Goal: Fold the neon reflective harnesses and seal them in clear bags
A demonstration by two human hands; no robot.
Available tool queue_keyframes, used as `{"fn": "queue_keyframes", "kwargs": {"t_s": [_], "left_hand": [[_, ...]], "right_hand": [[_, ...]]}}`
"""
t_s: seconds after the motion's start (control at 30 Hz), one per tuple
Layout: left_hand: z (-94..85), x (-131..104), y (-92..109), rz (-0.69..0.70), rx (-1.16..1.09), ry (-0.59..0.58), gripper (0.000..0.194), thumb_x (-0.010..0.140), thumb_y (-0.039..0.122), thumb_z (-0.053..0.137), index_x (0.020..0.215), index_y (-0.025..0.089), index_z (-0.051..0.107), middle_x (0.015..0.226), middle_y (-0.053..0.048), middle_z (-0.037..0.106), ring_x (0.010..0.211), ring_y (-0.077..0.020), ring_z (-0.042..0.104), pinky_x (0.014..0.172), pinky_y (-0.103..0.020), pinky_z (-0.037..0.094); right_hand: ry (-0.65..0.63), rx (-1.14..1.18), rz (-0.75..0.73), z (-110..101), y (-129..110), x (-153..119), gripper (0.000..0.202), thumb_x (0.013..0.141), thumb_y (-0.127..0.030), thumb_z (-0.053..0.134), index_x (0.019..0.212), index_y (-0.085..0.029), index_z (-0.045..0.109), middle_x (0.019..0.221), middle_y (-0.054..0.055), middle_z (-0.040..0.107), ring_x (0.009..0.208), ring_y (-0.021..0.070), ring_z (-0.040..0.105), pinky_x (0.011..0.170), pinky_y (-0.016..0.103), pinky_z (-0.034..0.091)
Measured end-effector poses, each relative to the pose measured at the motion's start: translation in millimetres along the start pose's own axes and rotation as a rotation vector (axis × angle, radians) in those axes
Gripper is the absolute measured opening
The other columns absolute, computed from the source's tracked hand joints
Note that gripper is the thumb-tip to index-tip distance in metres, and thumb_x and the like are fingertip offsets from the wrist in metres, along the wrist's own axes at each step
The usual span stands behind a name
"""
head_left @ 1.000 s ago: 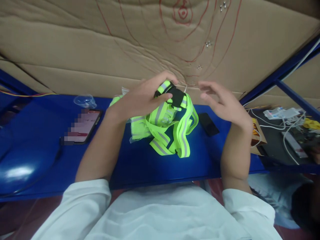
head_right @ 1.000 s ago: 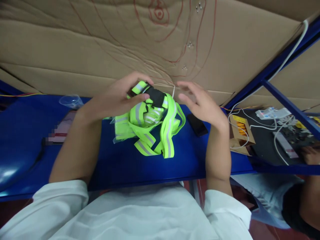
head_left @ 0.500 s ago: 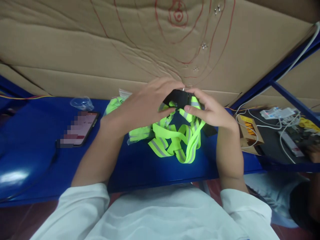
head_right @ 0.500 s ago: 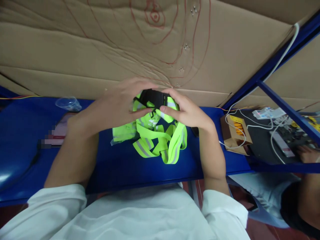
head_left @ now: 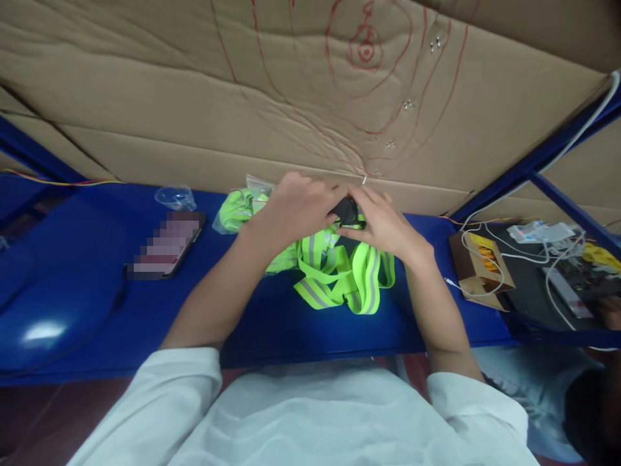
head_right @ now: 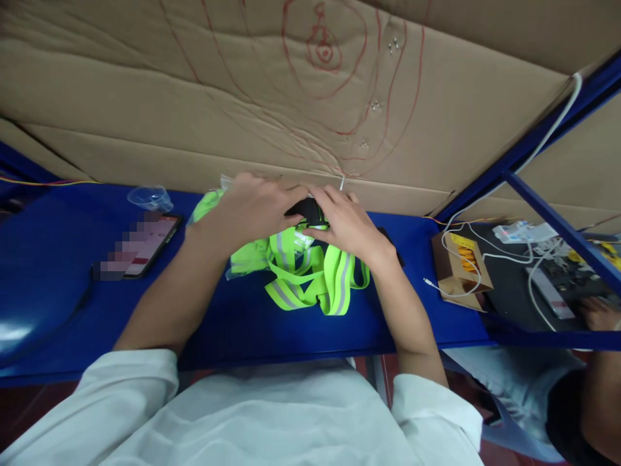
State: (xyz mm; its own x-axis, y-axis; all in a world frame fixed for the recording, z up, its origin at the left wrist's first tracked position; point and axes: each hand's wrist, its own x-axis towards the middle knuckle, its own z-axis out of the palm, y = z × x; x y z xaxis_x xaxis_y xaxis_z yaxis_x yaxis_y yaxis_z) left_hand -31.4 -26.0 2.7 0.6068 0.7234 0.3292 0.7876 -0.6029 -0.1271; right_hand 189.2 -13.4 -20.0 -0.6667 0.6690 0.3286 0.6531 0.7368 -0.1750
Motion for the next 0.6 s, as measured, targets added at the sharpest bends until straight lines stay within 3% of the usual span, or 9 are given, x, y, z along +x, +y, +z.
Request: {"fn": "queue_keyframes", "kwargs": {"t_s": [0.1,0.2,0.3,0.4,0.47,0.53,0.57,0.6], "left_hand": [[12.9,3.9,-6.1,-0.032,-0.052,-0.001,0.039,0.097,0.033,0.062,0.133,0.02,0.067,0.112,-0.012,0.078,0.102,-0.0327,0.072,0.084,-0.045,0.049],[27.0,7.1,-17.3,-0.063,-0.105,0.03,0.029,0.095,0.045,0.062,0.114,0.026,0.074,0.094,-0.005,0.076,0.1,-0.0277,0.069,0.086,-0.043,0.049],[32.2,5.9,-39.2,-0.125,-0.104,0.049,0.03,0.093,0.053,0.064,0.099,0.026,0.076,0.085,-0.004,0.073,0.096,-0.027,0.068,0.085,-0.042,0.051],[23.0,-1.8,-71.6,-0.269,-0.24,0.155,0.041,0.09,0.059,0.07,0.102,0.02,0.077,0.084,-0.002,0.072,0.091,-0.0219,0.066,0.084,-0.038,0.053],[12.1,-9.8,-96.6,-0.313,-0.521,0.35,0.051,0.092,0.063,0.072,0.112,0.017,0.074,0.094,0.002,0.073,0.088,-0.0121,0.061,0.083,-0.03,0.054],[2.4,-19.9,-122.7,-0.289,-0.701,0.553,0.054,0.099,0.067,0.062,0.125,0.02,0.065,0.102,0.009,0.066,0.089,-0.0049,0.053,0.08,-0.024,0.052],[-0.9,-26.2,-136.0,-0.254,-0.706,0.562,0.049,0.106,0.066,0.051,0.131,0.025,0.058,0.101,0.013,0.061,0.093,-0.0041,0.049,0.077,-0.023,0.049],[-2.8,-33.5,-149.4,-0.094,-0.591,0.629,0.047,0.111,0.064,0.032,0.124,0.027,0.057,0.089,0.011,0.054,0.098,-0.0059,0.045,0.076,-0.024,0.046]], "right_hand": [[-0.054,-0.185,0.035,10.7,-4.4,5.4,0.076,0.097,-0.042,0.073,0.158,-0.012,0.04,0.142,0.023,0.063,0.132,0.0421,0.059,0.108,0.055,0.044],[-0.115,-0.258,0.088,19.8,-2.5,11.4,0.065,0.094,-0.033,0.075,0.148,-0.008,0.05,0.134,0.024,0.068,0.125,0.0433,0.064,0.106,0.054,0.045],[-0.097,-0.278,0.157,17.6,11.4,10.8,0.055,0.092,-0.031,0.075,0.138,-0.009,0.056,0.127,0.026,0.072,0.118,0.0444,0.068,0.106,0.057,0.045],[0.091,-0.142,0.215,-0.1,37.3,1.4,0.053,0.093,-0.036,0.073,0.137,-0.011,0.057,0.125,0.024,0.074,0.112,0.0419,0.07,0.105,0.058,0.048],[0.335,0.068,0.22,-18.5,57.8,-8.3,0.049,0.095,-0.044,0.071,0.134,-0.015,0.063,0.122,0.019,0.075,0.11,0.0353,0.072,0.101,0.05,0.054],[0.504,0.119,0.245,-39.5,80.0,-20.0,0.048,0.101,-0.044,0.062,0.138,-0.014,0.063,0.135,0.021,0.071,0.117,0.0307,0.07,0.102,0.044,0.054],[0.586,0.128,0.262,-50.1,91.9,-26.8,0.048,0.103,-0.042,0.059,0.141,-0.013,0.063,0.14,0.022,0.068,0.12,0.0298,0.069,0.102,0.044,0.053],[0.667,0.153,0.283,-60.3,104.5,-34.6,0.047,0.103,-0.039,0.059,0.143,-0.015,0.063,0.143,0.021,0.067,0.117,0.0287,0.071,0.098,0.042,0.055]]}}
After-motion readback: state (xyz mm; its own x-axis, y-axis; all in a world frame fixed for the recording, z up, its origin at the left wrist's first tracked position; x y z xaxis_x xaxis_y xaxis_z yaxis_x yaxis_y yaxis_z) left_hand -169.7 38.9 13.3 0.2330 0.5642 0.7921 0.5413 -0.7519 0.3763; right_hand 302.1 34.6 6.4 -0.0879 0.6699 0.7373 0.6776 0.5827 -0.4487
